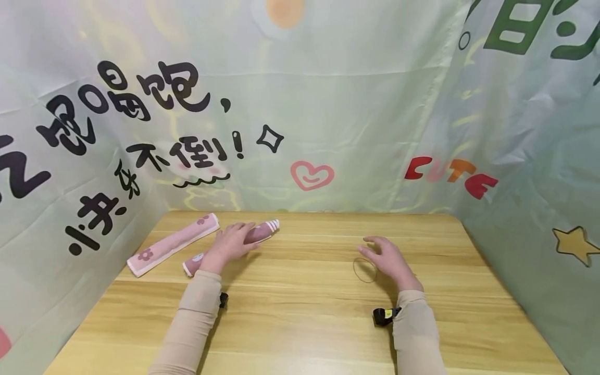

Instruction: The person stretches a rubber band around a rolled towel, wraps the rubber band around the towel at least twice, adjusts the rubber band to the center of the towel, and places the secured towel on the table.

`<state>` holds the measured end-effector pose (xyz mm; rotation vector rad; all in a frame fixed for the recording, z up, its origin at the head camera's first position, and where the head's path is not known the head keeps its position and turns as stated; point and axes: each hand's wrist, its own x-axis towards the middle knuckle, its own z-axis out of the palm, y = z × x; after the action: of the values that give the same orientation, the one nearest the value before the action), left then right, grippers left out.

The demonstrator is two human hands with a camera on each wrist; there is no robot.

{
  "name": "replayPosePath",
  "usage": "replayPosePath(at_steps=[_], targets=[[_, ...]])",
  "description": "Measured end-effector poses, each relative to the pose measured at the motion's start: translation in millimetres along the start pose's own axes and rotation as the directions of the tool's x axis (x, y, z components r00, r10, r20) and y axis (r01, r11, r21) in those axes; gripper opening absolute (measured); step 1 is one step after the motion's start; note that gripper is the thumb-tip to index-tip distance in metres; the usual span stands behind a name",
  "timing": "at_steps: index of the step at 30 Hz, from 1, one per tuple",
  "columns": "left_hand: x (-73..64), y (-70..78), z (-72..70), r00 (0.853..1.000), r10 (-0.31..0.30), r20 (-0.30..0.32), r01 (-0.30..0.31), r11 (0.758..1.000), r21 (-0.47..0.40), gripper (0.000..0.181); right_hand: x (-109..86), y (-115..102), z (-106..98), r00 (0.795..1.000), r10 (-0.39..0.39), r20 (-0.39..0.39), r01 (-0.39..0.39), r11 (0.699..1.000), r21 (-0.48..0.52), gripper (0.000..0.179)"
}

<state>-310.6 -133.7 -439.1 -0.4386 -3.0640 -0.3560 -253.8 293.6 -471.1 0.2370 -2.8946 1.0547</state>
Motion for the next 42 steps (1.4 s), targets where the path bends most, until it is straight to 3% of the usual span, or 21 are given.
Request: replayPosePath(at_steps=[10, 15, 25, 35, 42], targets=[[4.7, -11.2, 3.0, 0.993, 0.116, 0.018, -0.117, 0.969, 0.217, 0.071, -0.9, 6.0, 1.5, 1.0, -0.007, 0.029, 0.007, 1.0, 0.024, 0.06], [8.0, -18.4, 3.0, 0.99, 0.141, 0.02, -0.14, 0.947, 0.289, 0.075, -1.8, 8.1, 0.8, 0.999, -0.019, 0.035, 0.018, 0.999, 0.037, 0.057], [11.2, -26.3, 10.9, 0.981, 0.187, 0.055, -0.194, 0.918, 0.346, 0.069, -2.8, 15.6, 2.1, 0.998, -0.038, 0.043, 0.036, 0.998, 0.049, 0.044], [14.0, -26.1, 14.0, 0.981, 0.185, 0.064, -0.196, 0.908, 0.37, 0.053, -3.6, 19.2, 5.9, 0.999, -0.036, 0.018, 0.035, 0.998, 0.049, 0.014], [16.9, -20.8, 14.1, 0.983, 0.162, 0.09, -0.184, 0.92, 0.345, 0.045, -4.1, 19.4, 7.3, 0.999, -0.036, 0.003, 0.036, 0.998, 0.048, 0.008]])
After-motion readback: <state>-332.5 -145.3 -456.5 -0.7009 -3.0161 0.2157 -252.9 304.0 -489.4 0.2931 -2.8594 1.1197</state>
